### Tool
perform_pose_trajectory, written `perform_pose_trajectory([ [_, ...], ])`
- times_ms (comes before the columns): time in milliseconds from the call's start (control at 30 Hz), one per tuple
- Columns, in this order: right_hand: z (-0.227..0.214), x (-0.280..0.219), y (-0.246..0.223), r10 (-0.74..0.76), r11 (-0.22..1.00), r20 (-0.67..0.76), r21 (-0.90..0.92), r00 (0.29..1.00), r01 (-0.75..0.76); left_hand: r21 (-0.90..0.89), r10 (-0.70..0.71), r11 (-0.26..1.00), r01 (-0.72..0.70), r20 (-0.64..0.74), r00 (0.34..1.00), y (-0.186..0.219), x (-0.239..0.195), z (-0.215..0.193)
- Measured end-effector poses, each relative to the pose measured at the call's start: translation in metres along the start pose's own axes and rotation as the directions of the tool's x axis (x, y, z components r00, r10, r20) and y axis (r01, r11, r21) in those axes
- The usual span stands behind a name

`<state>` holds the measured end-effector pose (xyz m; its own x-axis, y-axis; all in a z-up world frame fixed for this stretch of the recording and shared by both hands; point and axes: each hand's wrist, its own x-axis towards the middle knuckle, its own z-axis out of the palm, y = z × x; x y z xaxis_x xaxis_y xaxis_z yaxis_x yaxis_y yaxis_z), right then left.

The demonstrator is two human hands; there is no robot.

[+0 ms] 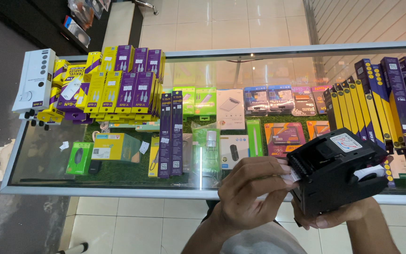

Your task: The person picks up a black handheld label printer and a small purple box from a glass display counter. They open the printer, load a roll of white labels, and close the device. The person then applies a printed label to the side of the purple box and places it back on the counter.

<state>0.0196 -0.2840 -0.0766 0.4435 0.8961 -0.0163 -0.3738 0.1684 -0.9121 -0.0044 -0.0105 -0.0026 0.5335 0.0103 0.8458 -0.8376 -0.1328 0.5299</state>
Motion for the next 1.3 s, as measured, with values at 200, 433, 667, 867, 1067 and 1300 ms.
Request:
perform_pose_trajectory([
  [200,0.013,0.011,-0.012,-0.019,0.995,0.053,0.098,0.998,0.013,0.069,0.054,0.996,-0.058,0.056,0.997,-0.003,-0.012,-0.001],
  [433,0.008,0.011,-0.009,0.087,0.995,0.062,-0.054,0.994,-0.083,0.134,0.126,0.982,-0.134,0.065,0.99,-0.004,-0.012,-0.005],
  [667,0.004,0.007,0.003,0.056,0.998,0.09,0.017,0.994,-0.058,0.205,0.197,0.956,-0.211,0.086,0.977,0.001,-0.003,-0.01],
  [867,0.003,0.008,0.004,0.065,0.997,0.071,0.028,0.995,-0.067,0.213,0.179,0.957,-0.197,0.1,0.979,0.002,0.002,-0.014],
  [1067,0.005,0.011,0.001,0.04,0.998,0.071,0.054,0.997,-0.043,0.127,0.152,0.979,-0.161,0.081,0.985,0.001,0.006,-0.015],
  [1300,-0.002,0.008,0.007,0.017,0.998,0.138,0.06,0.99,-0.026,0.036,0.054,0.998,-0.058,0.11,0.992,0.0,0.001,-0.012],
])
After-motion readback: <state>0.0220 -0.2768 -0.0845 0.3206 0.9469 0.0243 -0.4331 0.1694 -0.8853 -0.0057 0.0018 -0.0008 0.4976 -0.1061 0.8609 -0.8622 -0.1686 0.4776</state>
